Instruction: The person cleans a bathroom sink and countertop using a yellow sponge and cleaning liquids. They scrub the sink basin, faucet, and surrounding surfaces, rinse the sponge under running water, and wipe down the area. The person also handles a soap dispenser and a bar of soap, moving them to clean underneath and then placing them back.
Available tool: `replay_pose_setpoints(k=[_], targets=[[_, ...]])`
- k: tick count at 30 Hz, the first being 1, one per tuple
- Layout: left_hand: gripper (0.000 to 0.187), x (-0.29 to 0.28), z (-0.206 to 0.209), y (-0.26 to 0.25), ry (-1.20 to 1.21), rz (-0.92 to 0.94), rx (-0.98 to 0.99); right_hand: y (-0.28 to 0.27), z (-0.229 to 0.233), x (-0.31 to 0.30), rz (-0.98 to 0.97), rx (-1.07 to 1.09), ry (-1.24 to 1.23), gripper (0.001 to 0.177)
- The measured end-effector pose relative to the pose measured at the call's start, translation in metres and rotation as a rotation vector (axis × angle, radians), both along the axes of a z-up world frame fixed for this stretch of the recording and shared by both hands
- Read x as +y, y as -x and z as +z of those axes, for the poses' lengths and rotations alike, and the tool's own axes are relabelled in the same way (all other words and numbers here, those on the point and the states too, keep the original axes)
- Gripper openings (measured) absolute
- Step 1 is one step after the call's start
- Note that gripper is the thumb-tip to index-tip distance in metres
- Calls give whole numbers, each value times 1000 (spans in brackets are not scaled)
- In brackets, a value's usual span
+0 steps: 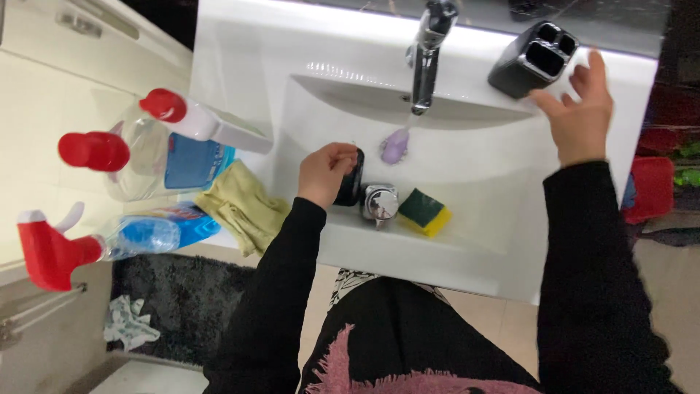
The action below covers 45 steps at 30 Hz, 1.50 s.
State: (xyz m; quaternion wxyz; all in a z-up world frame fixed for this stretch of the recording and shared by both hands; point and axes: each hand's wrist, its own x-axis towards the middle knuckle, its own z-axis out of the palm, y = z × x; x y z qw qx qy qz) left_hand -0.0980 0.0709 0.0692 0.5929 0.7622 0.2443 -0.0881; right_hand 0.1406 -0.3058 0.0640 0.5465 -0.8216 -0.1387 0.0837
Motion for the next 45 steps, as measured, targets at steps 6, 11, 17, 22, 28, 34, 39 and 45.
replay_pose_setpoints(k=[6, 11, 17, 22, 28, 34, 39, 45], targets=[[72, -15, -33, 48, -154, -594, -183, 89, -33, 129, -298, 423, -203, 9], [90, -46, -55, 32, -333, -717, -294, 67, -88, 204, -167, 1017, -875, 10], [90, -39, -55, -19, -103, -465, -34, 110, -75, 173, -8, 778, -363, 27], [86, -34, -32, -83, -39, -308, -15, 138, -32, 151, 150, 631, -181, 71], [107, -40, -32, -120, -50, -338, -77, 114, -20, 155, 161, 328, 98, 98], [109, -27, -24, -88, -130, -267, -146, 118, -1, 174, 156, 304, 83, 95], [83, 12, 23, -76, -223, -212, -317, 105, -70, 173, 87, 410, -193, 82], [82, 68, 66, -93, -346, -235, -421, 108, -5, 200, -278, 806, -506, 16]])
